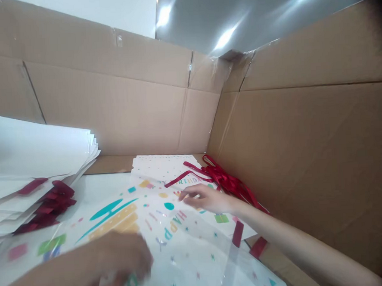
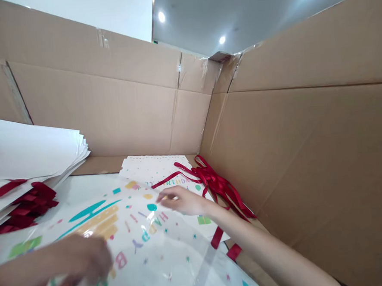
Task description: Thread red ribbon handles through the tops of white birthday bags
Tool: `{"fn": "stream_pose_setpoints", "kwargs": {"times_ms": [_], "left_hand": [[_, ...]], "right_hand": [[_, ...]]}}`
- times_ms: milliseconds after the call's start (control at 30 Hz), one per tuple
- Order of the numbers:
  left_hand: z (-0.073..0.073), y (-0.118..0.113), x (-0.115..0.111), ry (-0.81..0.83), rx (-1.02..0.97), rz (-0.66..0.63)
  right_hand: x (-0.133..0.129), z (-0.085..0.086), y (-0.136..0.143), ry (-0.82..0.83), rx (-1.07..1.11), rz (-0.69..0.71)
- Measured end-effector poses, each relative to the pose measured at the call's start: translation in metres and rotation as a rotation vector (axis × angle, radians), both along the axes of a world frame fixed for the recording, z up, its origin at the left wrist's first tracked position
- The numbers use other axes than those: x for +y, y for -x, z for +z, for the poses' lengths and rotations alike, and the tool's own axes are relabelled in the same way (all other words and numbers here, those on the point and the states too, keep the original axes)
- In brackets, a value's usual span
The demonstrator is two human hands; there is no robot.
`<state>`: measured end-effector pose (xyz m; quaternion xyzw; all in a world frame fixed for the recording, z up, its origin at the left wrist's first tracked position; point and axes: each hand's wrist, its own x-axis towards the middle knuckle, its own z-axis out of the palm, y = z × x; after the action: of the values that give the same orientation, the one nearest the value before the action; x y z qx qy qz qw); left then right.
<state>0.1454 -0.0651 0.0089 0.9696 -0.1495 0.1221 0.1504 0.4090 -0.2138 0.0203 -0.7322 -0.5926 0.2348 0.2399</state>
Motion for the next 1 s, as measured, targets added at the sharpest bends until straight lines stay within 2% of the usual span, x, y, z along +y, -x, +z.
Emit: {"fn": "stream_pose_setpoints", "kwargs": {"times_ms": [100, 167, 233, 367, 533, 633, 700, 800, 900, 1000], "left_hand": [[-0.024, -0.011, 0.037, -0.026, 0.283, 0.012], [-0.047, -0.016, 0.048, -0.05, 0.412, 0.038], [-0.067, -0.019, 0.053, -0.064, 0.428, 0.055], [-0.086, -0.025, 0.065, -0.098, 0.389, 0.128], [-0.097, -0.031, 0.087, -0.108, 0.333, 0.305], [-0.103, -0.032, 0.098, -0.079, 0.275, 0.362], [-0.106, -0.034, 0.108, -0.07, 0.313, 0.388], [-0.111, -0.037, 0.131, -0.064, 0.351, 0.578], [-0.113, -0.045, 0.154, -0.039, 0.344, 0.781], [-0.106, -0.061, 0.162, 0.0, 0.31, 0.879]], "right_hand": [[-0.046, -0.029, -0.048, -0.047, -0.139, -0.319], [-0.077, -0.05, -0.069, -0.027, -0.203, -0.48], [-0.103, -0.07, -0.077, -0.012, -0.23, -0.586], [-0.131, -0.094, -0.07, -0.024, -0.223, -0.668], [-0.136, -0.101, -0.082, -0.029, -0.215, -0.682], [-0.133, -0.102, -0.102, -0.057, -0.25, -0.718], [-0.129, -0.1, -0.114, -0.097, -0.281, -0.764], [-0.123, -0.09, -0.124, -0.173, -0.293, -0.82], [-0.117, -0.062, -0.129, -0.275, -0.264, -0.871], [-0.105, -0.016, -0.126, -0.426, -0.242, -0.939]]}}
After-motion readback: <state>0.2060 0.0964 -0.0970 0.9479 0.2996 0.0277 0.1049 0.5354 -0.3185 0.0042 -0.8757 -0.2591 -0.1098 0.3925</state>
